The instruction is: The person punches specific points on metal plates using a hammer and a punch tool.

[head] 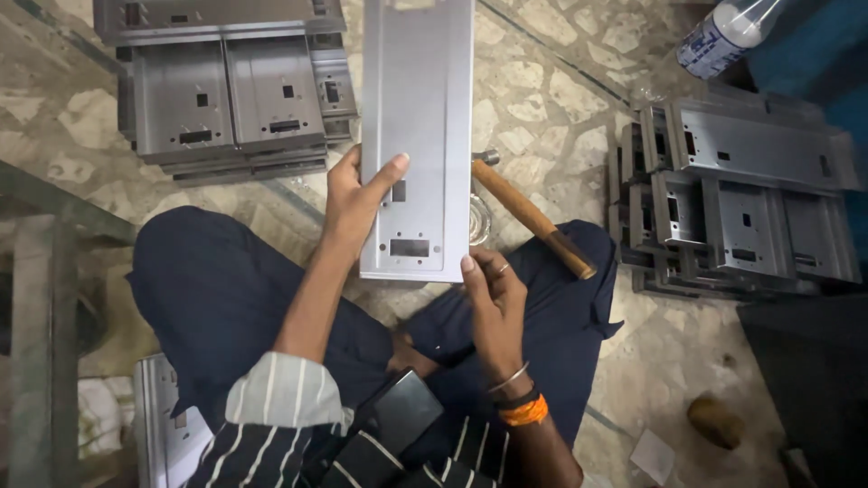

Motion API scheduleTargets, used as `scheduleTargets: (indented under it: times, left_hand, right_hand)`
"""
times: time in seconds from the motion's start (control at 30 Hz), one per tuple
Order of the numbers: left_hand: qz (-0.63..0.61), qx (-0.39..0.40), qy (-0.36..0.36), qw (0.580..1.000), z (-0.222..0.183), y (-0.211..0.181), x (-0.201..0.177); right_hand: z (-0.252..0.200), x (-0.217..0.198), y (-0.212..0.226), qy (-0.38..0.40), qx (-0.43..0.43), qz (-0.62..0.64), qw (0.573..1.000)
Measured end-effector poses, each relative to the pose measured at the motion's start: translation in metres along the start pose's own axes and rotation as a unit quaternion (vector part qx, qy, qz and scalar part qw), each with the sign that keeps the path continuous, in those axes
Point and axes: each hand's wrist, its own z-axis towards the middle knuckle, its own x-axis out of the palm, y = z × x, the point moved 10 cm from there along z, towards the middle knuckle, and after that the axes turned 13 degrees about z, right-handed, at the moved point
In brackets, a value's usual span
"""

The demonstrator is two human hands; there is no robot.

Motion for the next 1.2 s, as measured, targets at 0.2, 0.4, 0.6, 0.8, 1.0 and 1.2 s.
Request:
scheduleTargets:
  times: [0.2, 0.4, 0.6, 0.8, 1.0, 1.2]
  left_hand:
    - [0.026, 0.014, 0.026, 0.999, 0.014, 0.048, 0.010]
    - [-0.006, -0.011, 0.004, 1.000, 0.014, 0.056, 0.010]
    - [-0.040, 0.004, 0.004, 0.999, 0.018, 0.060, 0.013]
    - [-0.029, -0.012, 0.000, 1.000, 0.018, 0.063, 0.011]
    - [-0.036, -0.012, 0.002, 0.999, 0.016, 0.060, 0.014]
    - [-0.052, 0.003, 0.007, 0.999, 0.017, 0.062, 0.014]
  right_hand:
    - [0.003, -0.008, -0.033, 0.000, 0.048, -0.013, 0.999]
    - [0.008, -0.009, -0.039, -0.002, 0.060, 0.004, 0.998]
    - [0.010, -0.016, -0.048, -0.021, 0.065, -0.008, 0.998]
    - [0.007, -0.013, -0.043, -0.020, 0.082, -0.022, 0.996]
    - [0.010, -0.019, -0.050, -0.038, 0.087, -0.017, 0.995]
    - [0.012, -0.014, -0.049, -0.010, 0.049, 0.013, 0.999]
